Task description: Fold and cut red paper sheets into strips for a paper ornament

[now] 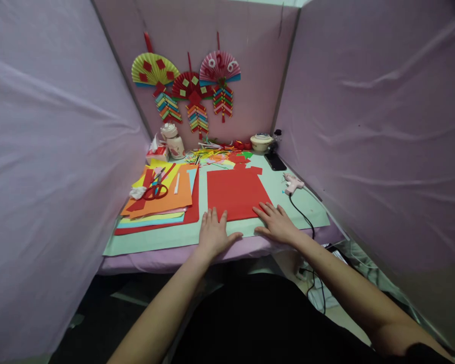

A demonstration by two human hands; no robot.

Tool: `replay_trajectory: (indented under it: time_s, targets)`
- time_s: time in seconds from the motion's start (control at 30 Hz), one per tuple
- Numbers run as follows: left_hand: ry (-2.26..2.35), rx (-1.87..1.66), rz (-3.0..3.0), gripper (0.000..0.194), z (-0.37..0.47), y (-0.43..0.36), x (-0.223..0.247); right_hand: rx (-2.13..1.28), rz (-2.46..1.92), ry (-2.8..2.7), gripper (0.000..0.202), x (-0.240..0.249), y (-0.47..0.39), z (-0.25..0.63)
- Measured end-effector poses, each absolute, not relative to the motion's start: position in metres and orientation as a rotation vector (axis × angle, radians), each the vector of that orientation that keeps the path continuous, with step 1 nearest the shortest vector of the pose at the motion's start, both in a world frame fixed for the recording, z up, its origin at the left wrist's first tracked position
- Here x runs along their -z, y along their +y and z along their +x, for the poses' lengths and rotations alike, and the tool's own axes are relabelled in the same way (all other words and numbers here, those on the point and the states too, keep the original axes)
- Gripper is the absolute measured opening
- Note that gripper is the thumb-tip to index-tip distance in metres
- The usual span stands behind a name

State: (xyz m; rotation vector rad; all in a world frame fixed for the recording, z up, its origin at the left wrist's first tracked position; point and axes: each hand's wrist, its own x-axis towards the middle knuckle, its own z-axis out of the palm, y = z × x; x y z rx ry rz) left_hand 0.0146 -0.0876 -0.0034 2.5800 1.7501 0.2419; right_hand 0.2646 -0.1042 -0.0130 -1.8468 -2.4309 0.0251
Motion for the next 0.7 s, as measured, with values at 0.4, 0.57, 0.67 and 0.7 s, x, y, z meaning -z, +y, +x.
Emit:
replay_trajectory:
  time_s: [0.4,0.57,0.67,0.7]
  targets:
    - [1.37,-0.136,2.758,0.104,0.009,-0.061,0.003,-0.065,-1.852,-2.449,0.079,0.014,-0.089,0.257]
    - [1.376,-0.151,2.747,0.101,0.008,-0.061,0.007,0.097,-1.756,-2.448,0.088,0.007,-0.093,0.242]
    - [1.369,-0.154,2.76,0.098,0.007,-0.061,0.007,0.108,-1.552,-2.555,0.089,0.004,-0.096,0.227]
    - [1.371,-0.157,2.763,0.096,0.007,-0.061,0.007,0.08,-1.504,-2.59,0.088,0.004,-0.096,0.223]
